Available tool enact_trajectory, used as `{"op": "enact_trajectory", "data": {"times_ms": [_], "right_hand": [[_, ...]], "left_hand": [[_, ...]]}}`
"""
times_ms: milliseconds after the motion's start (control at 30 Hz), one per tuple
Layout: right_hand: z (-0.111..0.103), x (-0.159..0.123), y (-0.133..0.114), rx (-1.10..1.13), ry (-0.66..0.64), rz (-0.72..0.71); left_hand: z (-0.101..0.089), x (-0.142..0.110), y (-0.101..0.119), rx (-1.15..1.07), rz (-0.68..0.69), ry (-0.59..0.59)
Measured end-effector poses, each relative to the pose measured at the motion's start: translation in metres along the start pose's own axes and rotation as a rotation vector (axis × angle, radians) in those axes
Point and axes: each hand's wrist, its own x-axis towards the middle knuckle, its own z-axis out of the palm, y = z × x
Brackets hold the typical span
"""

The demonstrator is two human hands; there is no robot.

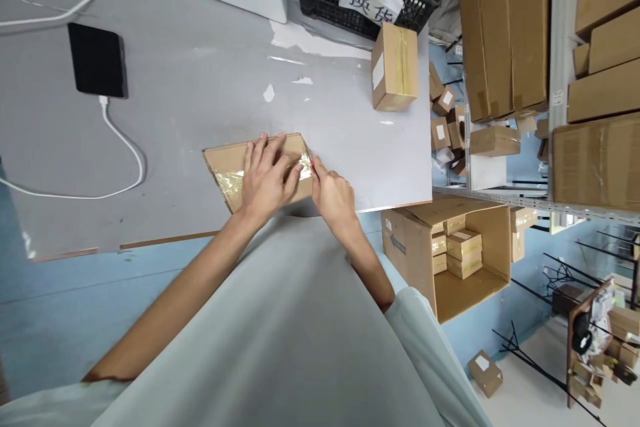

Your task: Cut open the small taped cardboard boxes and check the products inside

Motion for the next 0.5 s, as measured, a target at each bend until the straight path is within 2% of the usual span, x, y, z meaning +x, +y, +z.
{"op": "enact_trajectory", "data": {"times_ms": [233, 500], "right_hand": [[-0.001, -0.001, -0.016, -0.013, -0.020, 0.061], [0.012, -0.005, -0.027, -0.022, 0.017, 0.097]], "left_hand": [[0.000, -0.001, -0.009, 0.077, 0.037, -0.035], [0.000, -0.002, -0.012, 0.068, 0.060, -0.043]]}}
